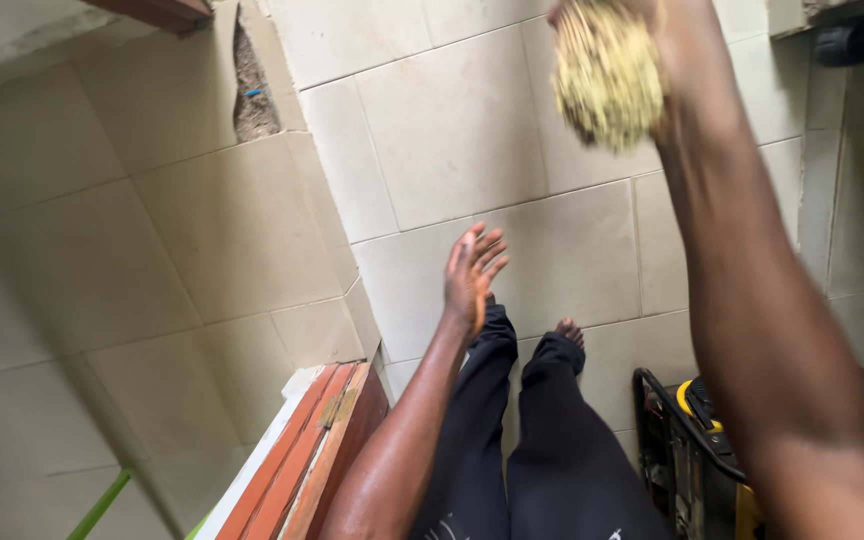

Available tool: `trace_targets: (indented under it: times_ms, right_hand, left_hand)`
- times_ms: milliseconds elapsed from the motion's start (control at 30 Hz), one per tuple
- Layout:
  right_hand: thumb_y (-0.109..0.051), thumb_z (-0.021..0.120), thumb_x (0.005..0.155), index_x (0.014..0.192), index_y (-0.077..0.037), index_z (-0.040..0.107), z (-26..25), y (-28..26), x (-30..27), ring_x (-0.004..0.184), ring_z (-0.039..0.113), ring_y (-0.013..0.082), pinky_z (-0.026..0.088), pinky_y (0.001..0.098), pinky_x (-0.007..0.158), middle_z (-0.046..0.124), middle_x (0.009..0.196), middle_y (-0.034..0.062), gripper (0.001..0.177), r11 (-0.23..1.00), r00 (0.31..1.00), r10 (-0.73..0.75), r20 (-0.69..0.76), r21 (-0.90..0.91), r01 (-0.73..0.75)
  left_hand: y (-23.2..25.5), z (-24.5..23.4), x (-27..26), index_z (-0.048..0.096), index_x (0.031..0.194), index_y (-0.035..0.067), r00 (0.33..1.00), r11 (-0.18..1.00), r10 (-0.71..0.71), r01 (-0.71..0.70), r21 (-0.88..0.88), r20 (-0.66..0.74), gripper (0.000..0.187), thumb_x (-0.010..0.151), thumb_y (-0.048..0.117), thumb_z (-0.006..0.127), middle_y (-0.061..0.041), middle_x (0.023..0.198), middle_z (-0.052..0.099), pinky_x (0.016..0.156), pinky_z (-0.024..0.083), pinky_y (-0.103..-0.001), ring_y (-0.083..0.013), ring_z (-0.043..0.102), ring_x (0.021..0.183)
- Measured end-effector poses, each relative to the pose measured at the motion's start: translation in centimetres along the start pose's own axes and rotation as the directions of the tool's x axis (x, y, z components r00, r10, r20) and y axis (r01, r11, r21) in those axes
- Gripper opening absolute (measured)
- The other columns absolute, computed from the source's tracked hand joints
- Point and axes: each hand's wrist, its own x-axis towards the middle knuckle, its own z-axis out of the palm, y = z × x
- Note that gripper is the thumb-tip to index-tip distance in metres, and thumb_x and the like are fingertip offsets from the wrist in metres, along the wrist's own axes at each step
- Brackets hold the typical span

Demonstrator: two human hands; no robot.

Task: The person sweeps a tiled entryway with a handheld broom, moves several pairs of shoes by hand to organize them, and folds a black cloth on the floor.

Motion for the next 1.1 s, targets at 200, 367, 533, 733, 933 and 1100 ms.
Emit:
trace_targets:
  times_ms: [200, 367, 533, 733, 933, 1100]
  right_hand:
    - [-0.014, 0.064, 0.095, 0.143, 0.000, 0.038, 4.1, 2.6, -8.4, 0.080, 0.072, 0.0235, 0.065, 0.0369, 0.066, 0.067, 0.116, 0.0195, 0.056, 0.971, 0.997, 0.012, -0.078, 0.239, 0.007]
    - [0.000, 0.061, 0.081, 0.152, -0.004, 0.029, 5.8, 5.5, -10.1, 0.097, 0.072, 0.0240, 0.065, 0.0371, 0.083, 0.061, 0.123, 0.0179, 0.077, 0.975, 0.985, 0.121, -0.125, 0.202, -0.094]
    - [0.001, 0.063, 0.091, 0.152, -0.001, 0.034, 4.9, 5.8, -9.7, 0.100, 0.069, 0.0218, 0.061, 0.0368, 0.088, 0.061, 0.122, 0.0168, 0.068, 0.981, 0.994, 0.048, -0.095, 0.190, -0.029]
    - [-0.001, 0.064, 0.083, 0.132, 0.003, 0.047, 4.3, 7.5, -10.8, 0.103, 0.070, 0.0214, 0.059, 0.0381, 0.095, 0.064, 0.113, 0.0131, 0.052, 0.969, 0.977, 0.209, -0.035, 0.143, -0.202]
    - [-0.008, 0.062, 0.087, 0.137, 0.007, 0.045, 1.3, 9.5, -12.9, 0.107, 0.070, 0.0223, 0.057, 0.0366, 0.098, 0.066, 0.119, 0.0177, 0.055, 0.927, 0.938, 0.345, 0.003, 0.155, -0.342]
    - [-0.023, 0.068, 0.085, 0.136, -0.002, 0.043, -3.6, 7.0, -17.4, 0.097, 0.071, 0.0238, 0.061, 0.0425, 0.085, 0.067, 0.111, 0.0149, 0.060, 0.814, 0.820, 0.558, 0.124, 0.108, -0.571]
  left_hand:
    - [2.8, 4.8, -2.7, 0.041, 0.152, 0.006, 0.990, 0.973, 0.078, -0.050, -0.227, 0.118, 0.064, 0.108, 0.052, 0.043, -0.017, 0.150, 0.051, 0.115, 0.043, -0.046, -0.0272, 0.050, 0.138]
    - [5.3, 8.7, -3.9, 0.036, 0.149, 0.007, 0.999, 0.798, 0.014, 0.016, -0.603, 0.044, 0.068, 0.104, 0.059, 0.040, -0.012, 0.153, 0.048, 0.115, 0.043, -0.049, -0.0266, 0.050, 0.138]
    - [6.4, 10.2, -4.5, 0.034, 0.156, 0.013, 1.000, 0.801, -0.010, -0.005, -0.599, -0.022, 0.082, 0.098, 0.071, 0.035, -0.009, 0.156, 0.046, 0.114, 0.036, -0.047, -0.0252, 0.046, 0.141]
    - [7.4, 13.0, -2.8, 0.032, 0.161, 0.014, 0.996, 0.738, 0.094, -0.071, -0.671, -0.001, 0.084, 0.100, 0.071, 0.036, -0.011, 0.159, 0.043, 0.120, 0.036, -0.047, -0.0283, 0.041, 0.146]
    - [5.5, 13.9, -3.0, 0.033, 0.161, 0.016, 0.993, 0.683, 0.121, -0.088, -0.725, -0.007, 0.073, 0.105, 0.063, 0.037, -0.014, 0.152, 0.046, 0.119, 0.038, -0.049, -0.0300, 0.047, 0.139]
    - [2.8, 10.9, -6.1, 0.038, 0.157, 0.009, 0.992, 0.933, 0.010, 0.036, -0.357, 0.125, 0.074, 0.105, 0.061, 0.041, -0.016, 0.154, 0.050, 0.119, 0.039, -0.046, -0.0280, 0.049, 0.141]
